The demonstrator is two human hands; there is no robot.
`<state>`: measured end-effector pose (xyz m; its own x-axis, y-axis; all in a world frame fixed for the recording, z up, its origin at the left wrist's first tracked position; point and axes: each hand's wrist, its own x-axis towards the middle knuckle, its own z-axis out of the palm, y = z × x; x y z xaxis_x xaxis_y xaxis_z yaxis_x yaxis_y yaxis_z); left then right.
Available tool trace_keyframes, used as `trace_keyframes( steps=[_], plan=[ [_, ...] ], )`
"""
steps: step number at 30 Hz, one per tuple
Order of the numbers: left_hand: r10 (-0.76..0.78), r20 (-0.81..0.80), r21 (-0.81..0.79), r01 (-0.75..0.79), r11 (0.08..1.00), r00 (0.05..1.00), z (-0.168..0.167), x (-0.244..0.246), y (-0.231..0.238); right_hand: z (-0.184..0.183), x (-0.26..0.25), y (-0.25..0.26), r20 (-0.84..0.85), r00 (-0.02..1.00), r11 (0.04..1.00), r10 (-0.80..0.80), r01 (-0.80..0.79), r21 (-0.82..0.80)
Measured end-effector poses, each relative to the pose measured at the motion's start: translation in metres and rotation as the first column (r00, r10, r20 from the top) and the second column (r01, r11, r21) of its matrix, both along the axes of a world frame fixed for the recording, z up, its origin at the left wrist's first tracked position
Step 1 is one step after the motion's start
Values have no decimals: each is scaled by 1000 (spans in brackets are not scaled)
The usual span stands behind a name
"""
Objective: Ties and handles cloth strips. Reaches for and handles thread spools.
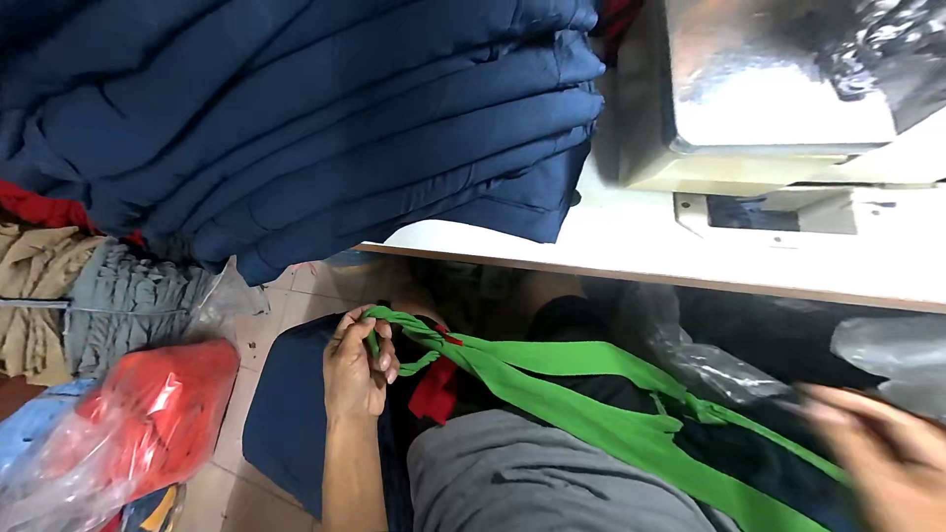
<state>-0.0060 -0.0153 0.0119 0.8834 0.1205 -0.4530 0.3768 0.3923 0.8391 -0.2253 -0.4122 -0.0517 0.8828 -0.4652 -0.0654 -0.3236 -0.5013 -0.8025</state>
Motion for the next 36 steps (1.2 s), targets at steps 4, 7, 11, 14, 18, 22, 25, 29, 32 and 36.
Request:
trace_keyframes(
  steps=[4, 7, 11, 14, 18, 22, 25, 29, 32, 36],
  plan=[
    [-2, 19, -36, 2, 999, 1000, 4, -4, -9, 3, 112, 132, -217, 758, 789, 615, -588, 181],
    [35, 14, -14, -34, 999, 999, 1, -5, -3, -7, 130, 175, -109, 695, 699, 711, -715, 2],
    [103, -16, -34, -104, 994, 995, -10, -9, 8, -15, 117, 110, 48, 841, 842, 539, -537, -56],
    [95, -46, -63, -98, 993, 994, -16, -8, 6, -20, 99, 38, -243, 878, 880, 413, -453, -143],
    [11, -39, -102, -15, 995, 999, -7, -7, -6, -27, 85, 11, -374, 859, 790, 349, -485, -376],
    [-39, -39, -166, 32, 986, 998, 9, -10, -18, -11, 124, 88, -131, 832, 809, 540, -555, -194],
    [-62, 49, -243, 72, 967, 997, 7, -9, -19, -14, 162, 150, -165, 708, 723, 687, -689, 56],
    [-237, 204, 57, 230, 971, 950, -45, -13, -8, -13, 186, 175, -209, 638, 657, 741, -626, 419],
    [-436, 111, 155, 418, 895, 893, -84, -40, -20, -5, 182, 161, -191, 675, 677, 713, -591, 438],
    [-470, 152, -23, 478, 878, 870, -95, -61, -52, -4, 173, 143, -124, 705, 679, 699, -599, 425]
  ],
)
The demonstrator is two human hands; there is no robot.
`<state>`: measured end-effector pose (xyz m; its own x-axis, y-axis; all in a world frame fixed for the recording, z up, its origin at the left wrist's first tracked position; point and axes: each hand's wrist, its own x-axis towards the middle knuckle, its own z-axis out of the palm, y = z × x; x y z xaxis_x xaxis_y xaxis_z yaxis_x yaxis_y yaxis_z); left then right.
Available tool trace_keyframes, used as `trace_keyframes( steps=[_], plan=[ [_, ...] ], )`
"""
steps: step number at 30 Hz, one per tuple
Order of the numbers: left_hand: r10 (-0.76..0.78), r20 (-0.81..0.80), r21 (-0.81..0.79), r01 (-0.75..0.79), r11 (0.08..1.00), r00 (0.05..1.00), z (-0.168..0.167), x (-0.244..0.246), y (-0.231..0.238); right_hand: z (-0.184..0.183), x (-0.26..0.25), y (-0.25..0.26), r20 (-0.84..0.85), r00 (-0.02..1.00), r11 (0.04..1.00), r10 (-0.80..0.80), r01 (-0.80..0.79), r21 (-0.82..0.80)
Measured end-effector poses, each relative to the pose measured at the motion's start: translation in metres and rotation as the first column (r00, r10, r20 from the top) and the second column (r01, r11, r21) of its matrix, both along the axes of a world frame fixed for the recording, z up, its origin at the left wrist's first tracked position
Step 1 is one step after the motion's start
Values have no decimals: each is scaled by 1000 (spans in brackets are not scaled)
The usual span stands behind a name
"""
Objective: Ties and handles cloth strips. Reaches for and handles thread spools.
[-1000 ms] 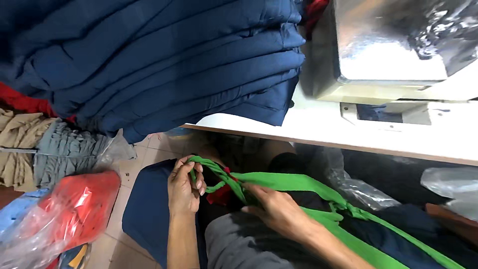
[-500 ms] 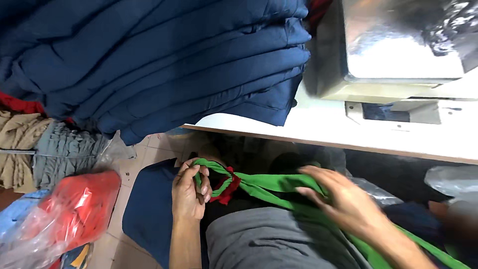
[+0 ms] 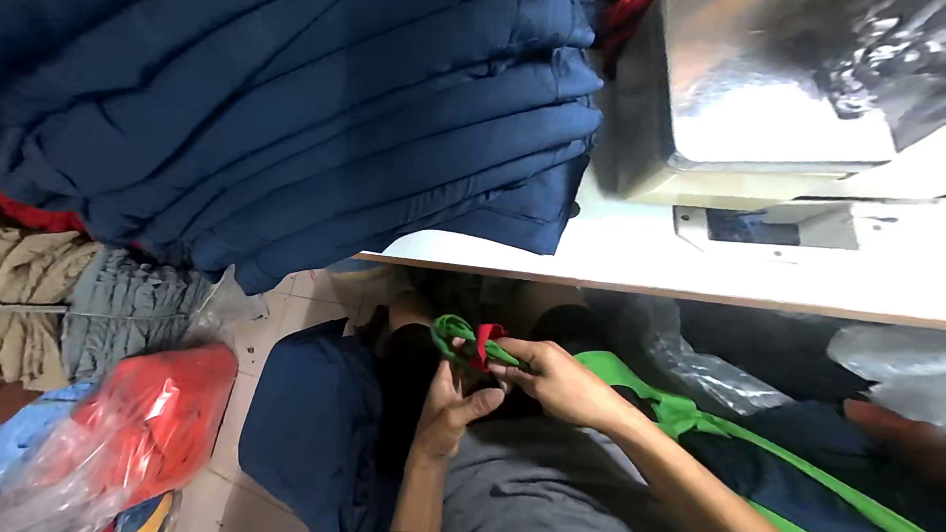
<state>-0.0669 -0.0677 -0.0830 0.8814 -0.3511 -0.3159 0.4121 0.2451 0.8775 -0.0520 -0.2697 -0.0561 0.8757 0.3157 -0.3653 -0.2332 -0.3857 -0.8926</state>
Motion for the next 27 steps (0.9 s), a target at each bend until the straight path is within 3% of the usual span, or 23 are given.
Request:
trace_keyframes(
  steps=[4, 9, 12, 18, 21, 25, 27],
  plan=[
    [45, 58, -37, -43, 998, 997, 10, 12, -5, -3, -4, -9, 6, 998, 993, -56, 56, 104],
    [247, 4, 153, -244, 958, 969, 35, 31, 10, -5, -4, -11, -21, 997, 989, -76, 78, 129],
    [361, -28, 57, -359, 932, 932, 48, 42, 23, -6, -6, -12, 28, 995, 993, -91, 89, 72],
    [419, -104, -117, -429, 896, 902, 62, 58, 46, -8, -11, -21, 174, 984, 993, -44, 62, -100],
    [478, -159, -221, -503, 836, 864, 64, 68, 60, -15, -20, -41, 164, 986, 976, -30, 64, -207],
    [483, -171, -376, -510, 773, 858, 64, 76, 80, -25, -38, -86, 44, 992, 979, -120, 126, -160],
    [461, -122, -390, -470, 792, 879, 64, 75, 83, -24, -45, -99, 10, 987, 983, -157, 158, -95]
  ],
)
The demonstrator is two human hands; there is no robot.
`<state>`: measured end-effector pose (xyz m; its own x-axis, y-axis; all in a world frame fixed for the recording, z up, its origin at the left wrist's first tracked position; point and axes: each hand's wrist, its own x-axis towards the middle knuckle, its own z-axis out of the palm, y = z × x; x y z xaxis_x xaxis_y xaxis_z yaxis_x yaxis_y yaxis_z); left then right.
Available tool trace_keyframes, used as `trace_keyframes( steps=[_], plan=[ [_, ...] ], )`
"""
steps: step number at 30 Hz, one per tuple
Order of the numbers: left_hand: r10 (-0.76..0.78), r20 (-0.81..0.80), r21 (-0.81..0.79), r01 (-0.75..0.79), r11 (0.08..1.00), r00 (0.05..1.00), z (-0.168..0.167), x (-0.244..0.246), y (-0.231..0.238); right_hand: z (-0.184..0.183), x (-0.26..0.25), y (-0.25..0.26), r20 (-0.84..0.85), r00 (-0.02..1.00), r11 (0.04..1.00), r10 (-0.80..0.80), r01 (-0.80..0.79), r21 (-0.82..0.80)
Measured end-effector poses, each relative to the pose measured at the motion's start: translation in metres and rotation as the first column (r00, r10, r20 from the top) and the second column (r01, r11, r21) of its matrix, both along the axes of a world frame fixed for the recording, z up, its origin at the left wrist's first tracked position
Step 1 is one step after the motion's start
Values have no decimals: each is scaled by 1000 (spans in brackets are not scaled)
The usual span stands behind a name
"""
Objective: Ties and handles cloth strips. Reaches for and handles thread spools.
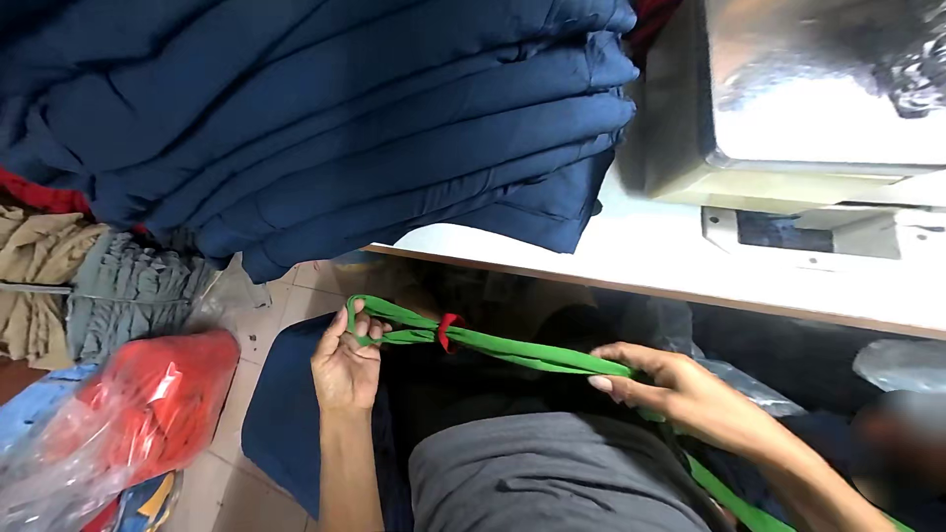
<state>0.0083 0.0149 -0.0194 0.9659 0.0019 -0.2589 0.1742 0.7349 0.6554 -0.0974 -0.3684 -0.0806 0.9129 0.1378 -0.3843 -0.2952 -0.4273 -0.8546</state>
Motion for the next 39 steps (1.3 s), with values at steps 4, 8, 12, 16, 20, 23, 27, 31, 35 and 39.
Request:
trace_keyframes(
  steps=[4, 8, 12, 16, 20, 23, 27, 31, 35, 39],
  plan=[
    [-221, 123, 123, 206, 971, 968, -3, -9, -13, 21, -3, 16, 121, 992, 999, -23, 27, -36],
    [-302, 162, 160, 276, 948, 940, -1, -9, -18, 42, 5, 39, 216, 976, 998, 9, 5, -67],
    [-391, 181, 109, 377, 920, 902, 4, -11, -14, 54, 15, 49, 308, 948, 985, 86, -35, -167],
    [-541, 39, 281, 511, 812, 840, 12, -22, -35, 66, 27, 70, 298, 932, 972, 209, -163, -171],
    [-720, -10, 344, 678, 649, 694, 15, -30, -60, 68, 38, 92, 323, 908, 960, 268, -222, -172],
    [-770, -106, 447, 722, 528, 629, 19, -32, -70, 69, 42, 97, 287, 923, 965, 256, -227, -133],
    [-753, -156, 843, 483, 236, 640, 15, -33, -76, 72, 41, 98, 173, 960, 975, 222, -215, -57],
    [-696, -154, 987, 134, -83, 701, 17, -40, -87, 71, 38, 111, 171, 978, 966, 119, -75, -246],
    [-595, -112, 991, 132, -10, 796, 15, -43, -78, 59, 35, 111, 300, 954, 941, -4, 104, -321],
    [-535, 203, 733, 235, 638, 820, -6, -47, -43, 48, 26, 99, 359, 927, 906, -104, 238, -351]
  ],
)
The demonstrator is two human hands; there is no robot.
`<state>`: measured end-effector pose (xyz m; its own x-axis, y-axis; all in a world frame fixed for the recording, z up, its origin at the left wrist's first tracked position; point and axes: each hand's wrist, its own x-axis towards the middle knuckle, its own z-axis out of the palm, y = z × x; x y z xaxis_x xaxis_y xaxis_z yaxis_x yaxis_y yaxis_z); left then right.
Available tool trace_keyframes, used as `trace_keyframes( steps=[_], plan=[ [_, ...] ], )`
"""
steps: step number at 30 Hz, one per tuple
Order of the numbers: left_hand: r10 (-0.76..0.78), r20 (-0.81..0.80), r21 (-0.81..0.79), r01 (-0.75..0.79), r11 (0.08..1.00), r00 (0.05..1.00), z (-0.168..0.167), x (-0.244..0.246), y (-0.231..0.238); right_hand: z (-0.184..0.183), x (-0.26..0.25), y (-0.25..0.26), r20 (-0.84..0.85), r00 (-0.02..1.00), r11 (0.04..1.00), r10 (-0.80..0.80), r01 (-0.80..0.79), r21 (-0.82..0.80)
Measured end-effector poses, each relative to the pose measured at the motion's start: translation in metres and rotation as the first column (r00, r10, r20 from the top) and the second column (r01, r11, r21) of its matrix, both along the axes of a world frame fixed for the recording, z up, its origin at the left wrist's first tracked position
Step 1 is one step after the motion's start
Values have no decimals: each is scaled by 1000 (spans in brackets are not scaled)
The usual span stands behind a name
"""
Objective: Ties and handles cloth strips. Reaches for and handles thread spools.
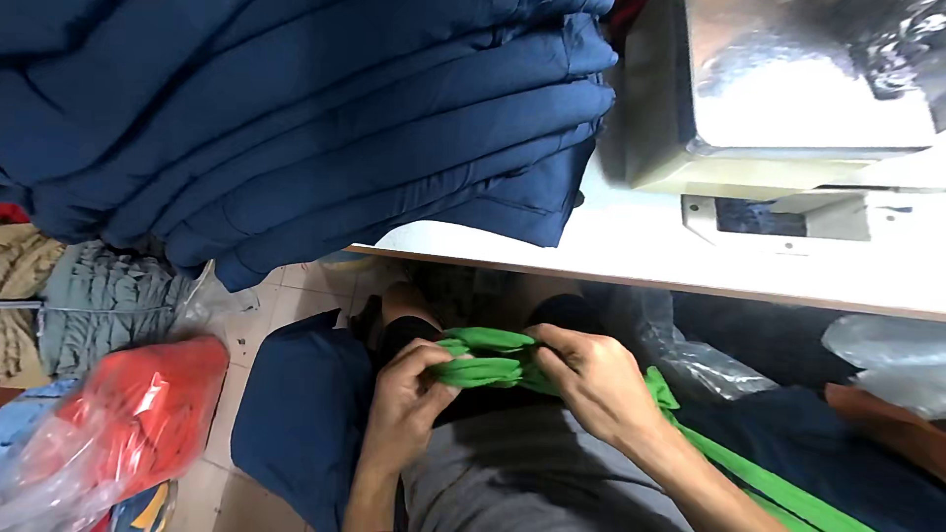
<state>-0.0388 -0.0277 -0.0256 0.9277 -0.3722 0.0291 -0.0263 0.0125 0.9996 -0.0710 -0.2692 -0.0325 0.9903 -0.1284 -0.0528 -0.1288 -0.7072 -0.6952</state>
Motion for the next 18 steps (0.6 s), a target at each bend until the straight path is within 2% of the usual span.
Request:
trace_keyframes(
  steps=[1, 2, 3, 4, 7, 11, 13, 18],
  plan=[
    [-53, -48, -241, 40, 970, 997, -5, 0, 9, -2, -1, -4, -46, 999, 999, -27, 28, 31],
    [-99, -85, -431, 53, 901, 991, -8, 0, 14, -3, -2, -8, -104, 993, 996, -46, 53, 68],
    [-119, -109, -546, 41, 837, 987, -10, -1, 17, -4, -3, -10, -165, 985, 991, -60, 78, 104],
    [-105, -122, -596, 12, 803, 987, -10, -3, 19, -5, -4, -12, -222, 973, 985, -70, 102, 137],
    [-20, -154, -644, -85, 761, 988, -14, -7, 16, -9, -4, -11, -297, 951, 968, -80, 145, 203],
    [-34, -297, -719, -200, 665, 954, -11, -11, 12, -13, -7, -10, -287, 955, 952, -75, 155, 265],
    [-55, -287, -747, -187, 638, 956, -10, -10, 14, -13, -9, -11, -275, 961, 936, -40, 132, 326],
    [-90, -193, -742, -86, 665, 977, -9, -11, 22, -15, -14, -12, -221, 975, 855, -8, 122, 505]
  ],
)
